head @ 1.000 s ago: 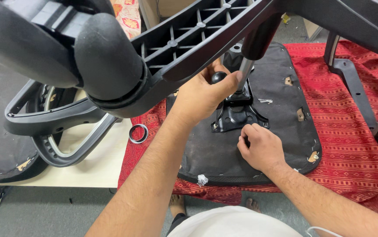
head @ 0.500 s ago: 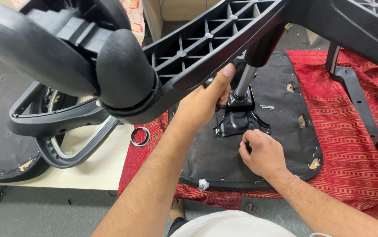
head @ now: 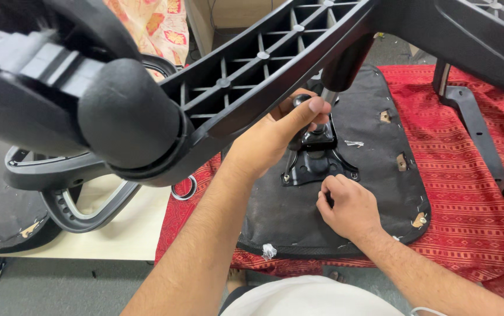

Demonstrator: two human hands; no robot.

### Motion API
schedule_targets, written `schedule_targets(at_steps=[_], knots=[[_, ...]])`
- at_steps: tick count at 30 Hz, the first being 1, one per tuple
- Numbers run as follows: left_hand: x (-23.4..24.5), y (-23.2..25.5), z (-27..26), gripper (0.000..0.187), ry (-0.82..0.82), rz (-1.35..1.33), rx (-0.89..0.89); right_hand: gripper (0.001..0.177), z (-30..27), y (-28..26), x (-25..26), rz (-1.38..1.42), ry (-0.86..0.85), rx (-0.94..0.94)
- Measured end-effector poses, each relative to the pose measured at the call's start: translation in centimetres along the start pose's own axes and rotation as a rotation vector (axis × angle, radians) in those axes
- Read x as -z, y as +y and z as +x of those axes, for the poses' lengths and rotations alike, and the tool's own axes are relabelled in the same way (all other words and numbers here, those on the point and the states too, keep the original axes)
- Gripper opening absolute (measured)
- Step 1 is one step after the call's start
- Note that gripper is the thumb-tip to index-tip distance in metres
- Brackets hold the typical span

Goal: The person attaches a gas lift to an office chair base using a screwdriver. They align the lift with the base, insert and tighten screws, and reposition the chair base to access different fastening points.

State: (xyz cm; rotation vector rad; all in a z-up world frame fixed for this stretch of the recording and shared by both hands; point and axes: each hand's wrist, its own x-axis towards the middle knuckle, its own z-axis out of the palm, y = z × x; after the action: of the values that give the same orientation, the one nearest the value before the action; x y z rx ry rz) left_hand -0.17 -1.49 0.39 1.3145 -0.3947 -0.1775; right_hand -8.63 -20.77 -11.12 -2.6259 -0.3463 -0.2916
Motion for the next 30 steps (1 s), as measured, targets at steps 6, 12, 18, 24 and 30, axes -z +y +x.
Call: schedule_targets(at_steps=[6, 12, 18, 24, 30], knots=[[-0.9, -0.2, 0.9, 0.024, 0.097, 0.08, -0.056, 0.014, 0.0, 0.1, 0.0, 0.024, -0.001, -0.004], [-1.1, 0.1, 1.6, 0.022, 0.091, -0.012, -0.084, 0.014, 0.0, 0.3, 0.2, 0.043, -0.004, -0.015], [-1.4, 0.0, 1.5, 0.025, 0.075, -0.106, -0.093, 0.015, -0.1, 0.6, 0.2, 0.042, 0.022, 0.01], [-1.5, 0.2, 0.7, 0.033, -0.018, -0.195, -0.154, 0.014, -0.1, 0.3, 0.1, 0.04, 0.017, 0.015], [-2.3, 0.3, 0.3, 0.017, 0.065, -0.126, -0.123, 0.015, -0.1, 0.4, 0.1, 0.023, 0.016, 0.02]])
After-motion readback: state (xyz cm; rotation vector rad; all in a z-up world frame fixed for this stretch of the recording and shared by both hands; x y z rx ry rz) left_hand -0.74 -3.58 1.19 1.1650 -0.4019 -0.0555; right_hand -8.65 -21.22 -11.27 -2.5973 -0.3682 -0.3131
